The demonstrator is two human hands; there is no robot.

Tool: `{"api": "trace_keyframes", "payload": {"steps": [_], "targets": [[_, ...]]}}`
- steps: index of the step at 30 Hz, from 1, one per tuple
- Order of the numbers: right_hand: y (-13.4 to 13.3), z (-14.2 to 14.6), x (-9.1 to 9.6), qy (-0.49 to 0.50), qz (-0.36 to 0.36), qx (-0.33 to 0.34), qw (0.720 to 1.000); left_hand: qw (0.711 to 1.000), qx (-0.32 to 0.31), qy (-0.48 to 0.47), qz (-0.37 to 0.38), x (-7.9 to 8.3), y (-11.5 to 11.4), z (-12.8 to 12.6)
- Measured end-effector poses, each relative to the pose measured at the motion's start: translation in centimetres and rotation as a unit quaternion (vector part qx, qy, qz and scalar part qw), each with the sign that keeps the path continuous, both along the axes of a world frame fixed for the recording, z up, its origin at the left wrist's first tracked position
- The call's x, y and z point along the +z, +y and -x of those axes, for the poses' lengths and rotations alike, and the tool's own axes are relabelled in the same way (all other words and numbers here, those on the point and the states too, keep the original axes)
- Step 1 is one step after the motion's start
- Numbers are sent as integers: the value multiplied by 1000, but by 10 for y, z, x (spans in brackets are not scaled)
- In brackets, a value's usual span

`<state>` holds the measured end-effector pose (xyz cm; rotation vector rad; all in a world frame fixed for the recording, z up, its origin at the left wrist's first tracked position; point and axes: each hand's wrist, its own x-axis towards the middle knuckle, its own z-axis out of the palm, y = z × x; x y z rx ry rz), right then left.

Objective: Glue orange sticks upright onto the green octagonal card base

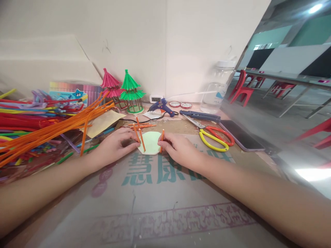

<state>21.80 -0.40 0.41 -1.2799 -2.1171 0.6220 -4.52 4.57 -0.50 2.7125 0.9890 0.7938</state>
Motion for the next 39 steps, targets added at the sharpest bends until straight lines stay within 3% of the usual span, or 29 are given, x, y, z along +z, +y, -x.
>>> {"api": "trace_keyframes", "payload": {"steps": [10,20,31,36,39], "targets": [[19,-10,-6,-31,-70,-49,996,997,-17,50,-56,2,-9,-5],[21,-7,-6,-44,-28,-49,997,995,-34,62,-70,4,-10,-4],[23,-9,-8,-43,-45,-30,998,996,-31,67,-58,5,-10,-5],[19,-9,-6,1,-55,-63,997,998,1,38,-50,6,-11,-6],[15,-7,-6,63,-14,-57,996,999,20,22,-43,5,-9,-6]]}}
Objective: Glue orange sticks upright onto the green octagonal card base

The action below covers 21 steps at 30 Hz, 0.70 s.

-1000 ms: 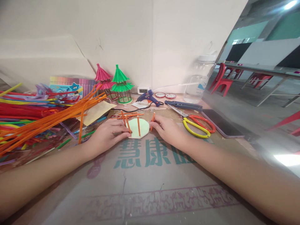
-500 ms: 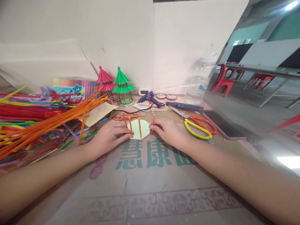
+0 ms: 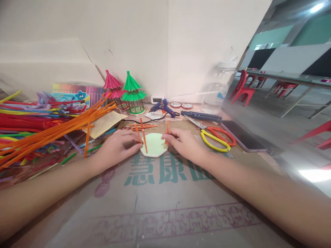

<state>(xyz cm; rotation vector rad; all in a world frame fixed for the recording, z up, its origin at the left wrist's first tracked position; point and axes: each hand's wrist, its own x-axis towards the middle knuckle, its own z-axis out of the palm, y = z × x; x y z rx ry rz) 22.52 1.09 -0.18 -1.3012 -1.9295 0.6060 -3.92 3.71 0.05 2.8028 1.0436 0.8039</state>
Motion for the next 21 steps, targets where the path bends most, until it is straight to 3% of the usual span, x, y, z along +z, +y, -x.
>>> {"api": "trace_keyframes", "payload": {"steps": [5,7,14,18,21], "targets": [[-6,6,2,106,99,48,988,999,28,-16,31,-4,9,4],[-8,8,4,111,107,58,986,999,28,-14,40,-5,11,5],[-18,10,10,-7,-14,92,996,997,43,-37,44,0,7,4],[-23,10,11,-26,-79,127,988,987,90,-133,10,21,-2,6],[-28,12,11,-31,-104,148,983,977,88,-190,-32,43,-22,1]]}}
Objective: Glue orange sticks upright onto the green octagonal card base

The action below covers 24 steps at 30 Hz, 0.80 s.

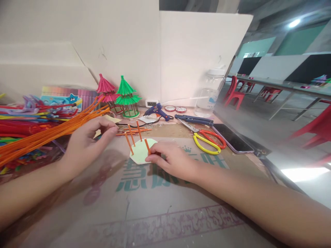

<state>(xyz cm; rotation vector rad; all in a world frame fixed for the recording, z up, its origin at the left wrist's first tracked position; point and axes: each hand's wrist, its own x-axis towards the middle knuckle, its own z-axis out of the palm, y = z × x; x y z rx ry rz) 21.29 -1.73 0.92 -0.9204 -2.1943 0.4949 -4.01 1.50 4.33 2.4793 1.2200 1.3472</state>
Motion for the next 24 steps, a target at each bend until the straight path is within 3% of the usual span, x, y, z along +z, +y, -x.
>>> {"api": "trace_keyframes", "payload": {"steps": [2,5,8,24], "targets": [[-4,2,0,-4,-6,8,1000,999,-39,-19,28,11,-18,-8],[-11,7,1,-24,-15,25,999,978,-121,-19,169,18,-41,-21],[-16,10,0,-41,-44,53,997,965,-162,-6,205,18,-51,-29],[-15,10,-2,-23,21,33,999,959,-99,-30,263,24,-55,-26]]}}
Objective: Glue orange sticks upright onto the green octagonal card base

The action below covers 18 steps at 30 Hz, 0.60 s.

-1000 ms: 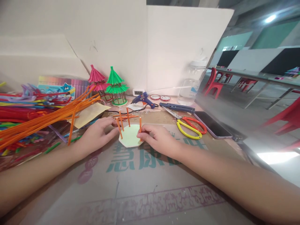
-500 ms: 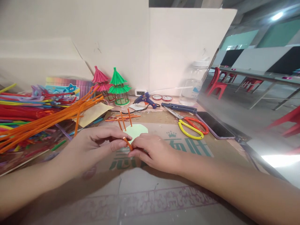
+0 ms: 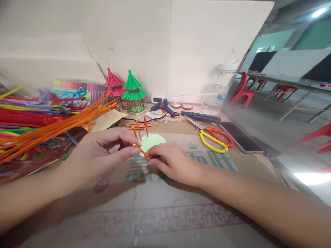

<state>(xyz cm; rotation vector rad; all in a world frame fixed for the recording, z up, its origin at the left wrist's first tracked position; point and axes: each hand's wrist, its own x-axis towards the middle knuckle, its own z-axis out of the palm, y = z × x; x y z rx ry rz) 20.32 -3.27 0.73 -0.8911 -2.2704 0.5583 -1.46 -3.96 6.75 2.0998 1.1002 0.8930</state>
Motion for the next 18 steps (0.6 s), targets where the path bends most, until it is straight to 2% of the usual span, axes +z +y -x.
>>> {"api": "trace_keyframes", "payload": {"steps": [5,8,10,13,18], "targets": [[-2,-1,2,30,40,-16,999,995,-4,21,-93,3,5,4],[-2,-4,9,133,65,-60,987,982,2,51,-184,8,11,11],[-1,-4,17,217,77,-92,969,974,0,88,-209,10,13,14],[-2,-2,28,302,103,-105,942,979,-23,126,-158,5,14,13],[-5,6,27,338,198,-49,919,990,-82,96,-54,-21,16,1]]}}
